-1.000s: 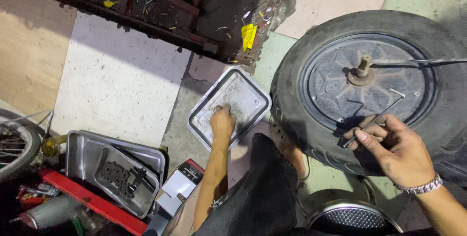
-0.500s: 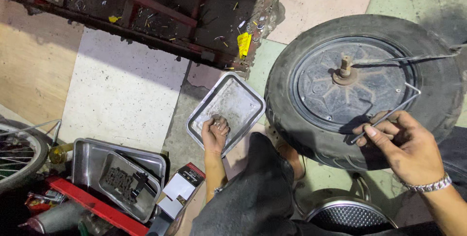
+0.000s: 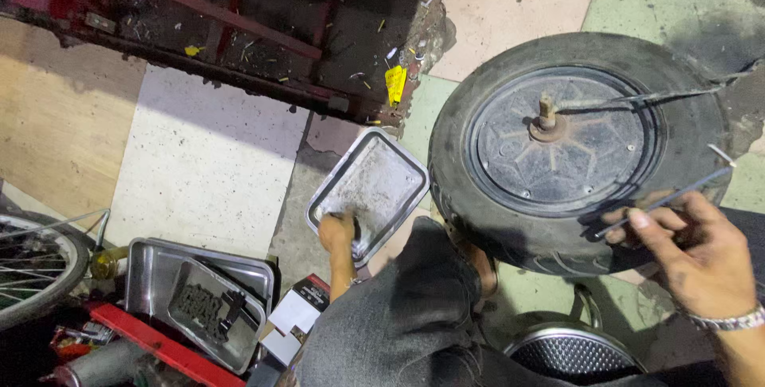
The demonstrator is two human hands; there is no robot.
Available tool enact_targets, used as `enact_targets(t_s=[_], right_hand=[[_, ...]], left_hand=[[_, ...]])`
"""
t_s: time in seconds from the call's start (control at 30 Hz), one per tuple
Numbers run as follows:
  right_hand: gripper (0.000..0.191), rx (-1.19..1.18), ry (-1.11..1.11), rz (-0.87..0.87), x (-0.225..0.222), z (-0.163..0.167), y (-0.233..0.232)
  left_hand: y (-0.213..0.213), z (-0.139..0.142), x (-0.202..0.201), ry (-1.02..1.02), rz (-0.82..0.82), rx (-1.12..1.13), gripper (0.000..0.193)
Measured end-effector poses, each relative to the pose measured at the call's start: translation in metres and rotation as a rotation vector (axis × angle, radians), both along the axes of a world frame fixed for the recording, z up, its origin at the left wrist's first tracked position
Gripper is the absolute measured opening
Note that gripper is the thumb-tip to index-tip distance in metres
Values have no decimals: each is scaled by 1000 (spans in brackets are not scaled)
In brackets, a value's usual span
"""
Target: The person uses a metal tool to remove and reinsert small metal pins into a tire rim. They repeatedly pick up pins from a tray, insert them into holes on the rim, and adjust them with the tool. The tire is held between the legs while working.
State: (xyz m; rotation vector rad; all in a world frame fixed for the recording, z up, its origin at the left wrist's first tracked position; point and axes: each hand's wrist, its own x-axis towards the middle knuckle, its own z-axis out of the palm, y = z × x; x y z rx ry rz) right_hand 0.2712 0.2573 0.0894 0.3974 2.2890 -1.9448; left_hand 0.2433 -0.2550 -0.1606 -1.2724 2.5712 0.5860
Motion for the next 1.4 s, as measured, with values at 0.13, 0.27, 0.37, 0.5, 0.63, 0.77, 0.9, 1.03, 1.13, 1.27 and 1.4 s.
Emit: enact_targets(t_s=[0.13,0.27,0.37,0.5,0.63,0.77,0.9,1.03,1.13,1.27,1.4], right_hand=[[12,88,-38,-107,-1,6,3],[13,109,3,-146,-6,12,4],[15,44,58,-191,-17,15,7],[16,-26,43,-203,-26,23,11],[19,-95,81,-179,-35,30,1],[21,-179,109,-217,-41,36,-6],[19,-193,120,-228,-37,39,-5],[19,-179,74,-235,-30,34,2],[18,-234,109,-217,-26,31,8],[18,-274,129,-205,-22,32,14],[17,-210,130,-148,-19,34,17]], left_hand=[[7,-13,-2,-18,-51,14,54],[6,-10,0,50,-124,116,49],[25,23,-16,299,9,705,35],[102,93,-42,367,-132,1377,16],[207,155,-76,189,-495,1540,25],[270,190,-89,92,-644,1721,35],[295,199,-84,96,-679,1687,34],[305,201,-73,51,-677,1694,33],[308,205,-70,56,-691,1714,32],[309,209,-66,83,-672,1685,33],[313,212,-62,70,-700,1609,29]])
